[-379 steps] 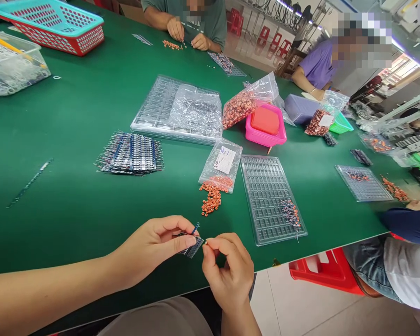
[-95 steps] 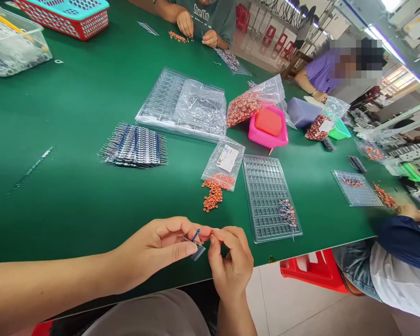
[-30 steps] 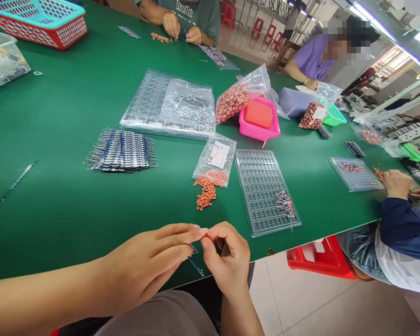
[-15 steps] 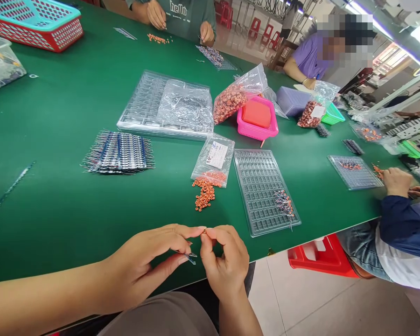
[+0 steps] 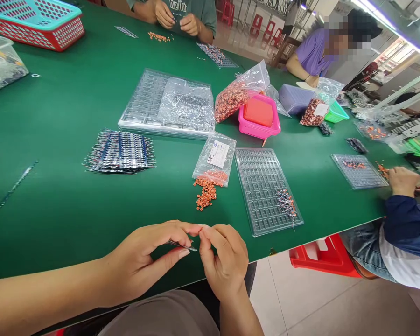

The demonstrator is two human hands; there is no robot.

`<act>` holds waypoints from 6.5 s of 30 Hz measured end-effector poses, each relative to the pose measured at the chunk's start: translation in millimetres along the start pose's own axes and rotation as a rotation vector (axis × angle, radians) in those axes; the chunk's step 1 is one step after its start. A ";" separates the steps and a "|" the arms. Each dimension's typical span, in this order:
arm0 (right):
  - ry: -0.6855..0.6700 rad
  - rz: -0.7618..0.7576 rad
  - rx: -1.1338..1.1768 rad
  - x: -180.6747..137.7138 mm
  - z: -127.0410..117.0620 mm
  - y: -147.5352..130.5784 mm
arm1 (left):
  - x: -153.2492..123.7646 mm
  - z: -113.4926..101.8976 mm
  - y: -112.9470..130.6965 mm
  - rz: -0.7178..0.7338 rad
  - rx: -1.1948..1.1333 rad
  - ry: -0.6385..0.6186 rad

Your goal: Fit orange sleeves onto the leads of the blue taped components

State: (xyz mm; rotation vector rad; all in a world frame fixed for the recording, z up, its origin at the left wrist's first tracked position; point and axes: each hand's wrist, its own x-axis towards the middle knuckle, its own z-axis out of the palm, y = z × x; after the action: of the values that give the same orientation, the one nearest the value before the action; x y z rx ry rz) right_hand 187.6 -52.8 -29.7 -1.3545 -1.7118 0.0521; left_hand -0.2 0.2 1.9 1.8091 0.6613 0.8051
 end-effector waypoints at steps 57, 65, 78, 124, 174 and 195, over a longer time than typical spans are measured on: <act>-0.116 0.303 0.461 -1.0 -6.5 1.8 | 18.2 1.1 8.1 -0.653 -0.716 0.095; -0.121 0.297 0.443 0.7 -6.7 1.6 | 19.3 1.6 8.4 -0.655 -0.715 0.083; -0.170 0.328 0.532 3.2 -9.7 2.4 | 17.6 0.4 6.7 -0.648 -0.609 0.028; -0.461 0.484 0.851 18.0 -19.0 12.0 | 12.0 -2.4 9.4 -0.551 -0.265 -0.203; -0.302 0.549 0.492 13.4 -32.7 6.9 | 11.7 -3.0 1.6 -0.382 -0.042 -0.072; -0.231 0.160 -0.304 38.0 -68.3 70.6 | 18.9 -8.5 -1.3 -0.515 -0.213 -0.026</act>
State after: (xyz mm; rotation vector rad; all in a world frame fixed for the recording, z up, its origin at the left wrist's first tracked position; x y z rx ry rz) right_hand 286.9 -27.8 -4.8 -1.7671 -1.8530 0.0414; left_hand 5.0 19.6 7.2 1.3673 0.9361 0.4813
